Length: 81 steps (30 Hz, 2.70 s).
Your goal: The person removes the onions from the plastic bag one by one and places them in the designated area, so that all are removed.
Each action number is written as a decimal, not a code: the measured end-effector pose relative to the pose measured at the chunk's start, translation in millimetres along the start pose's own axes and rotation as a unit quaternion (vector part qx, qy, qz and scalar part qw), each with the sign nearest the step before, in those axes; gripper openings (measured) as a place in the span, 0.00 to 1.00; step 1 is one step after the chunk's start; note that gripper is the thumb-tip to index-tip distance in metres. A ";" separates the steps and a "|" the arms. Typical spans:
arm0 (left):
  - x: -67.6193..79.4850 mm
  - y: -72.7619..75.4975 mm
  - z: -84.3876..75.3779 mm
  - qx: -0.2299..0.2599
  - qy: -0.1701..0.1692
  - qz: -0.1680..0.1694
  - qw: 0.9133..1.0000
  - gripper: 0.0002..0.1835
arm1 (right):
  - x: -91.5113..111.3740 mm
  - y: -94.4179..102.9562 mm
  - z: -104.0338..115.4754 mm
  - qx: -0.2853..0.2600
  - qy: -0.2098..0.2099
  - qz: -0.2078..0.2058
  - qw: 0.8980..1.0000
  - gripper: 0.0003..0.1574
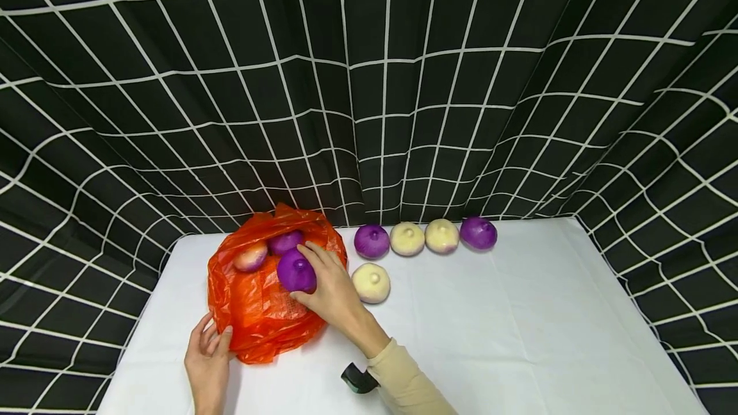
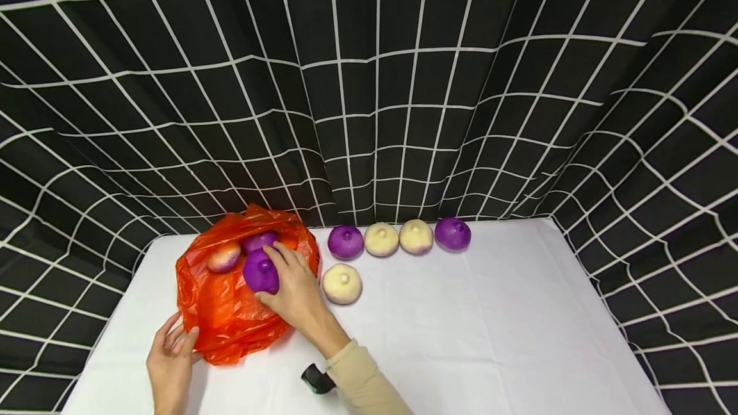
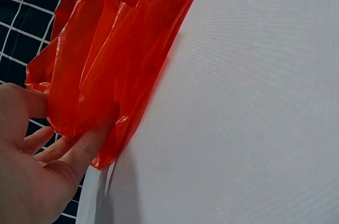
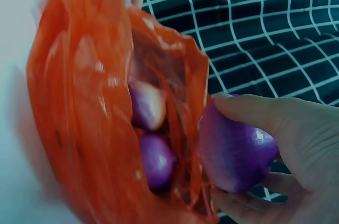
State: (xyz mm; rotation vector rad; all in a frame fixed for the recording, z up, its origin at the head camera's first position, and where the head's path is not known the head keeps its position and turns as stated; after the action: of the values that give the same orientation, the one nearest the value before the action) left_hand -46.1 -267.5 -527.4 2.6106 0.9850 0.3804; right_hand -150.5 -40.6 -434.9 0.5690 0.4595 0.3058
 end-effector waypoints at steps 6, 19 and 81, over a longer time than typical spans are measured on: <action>0.1 1.1 -1.6 -0.022 -0.013 -0.007 1.000 0.28 | 4.9 23.5 -14.4 -0.016 -0.019 -0.021 0.999 0.51; -0.8 2.0 0.9 0.019 0.002 0.008 1.000 0.27 | 16.3 73.8 -42.6 -0.017 -0.033 -0.075 0.996 0.51; -6.6 5.4 0.7 -0.047 0.013 -0.014 0.999 0.26 | 44.0 89.0 -70.4 -0.004 -0.065 -0.162 0.985 0.31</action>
State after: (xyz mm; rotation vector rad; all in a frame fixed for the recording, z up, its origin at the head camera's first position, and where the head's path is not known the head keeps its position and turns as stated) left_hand -47.4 -275.9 -526.8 2.5111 0.9868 0.4435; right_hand -161.1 79.7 -450.5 0.4930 0.4171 -0.0396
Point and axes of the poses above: each hand's wrist, its own x-axis away from the middle knuckle, its own y-axis out of the back of the hand, z = x × y, the point moved 4 cm from there along -x, towards the middle knuckle, and after that the axes turned 12 degrees about -x, right-handed, at the moved point
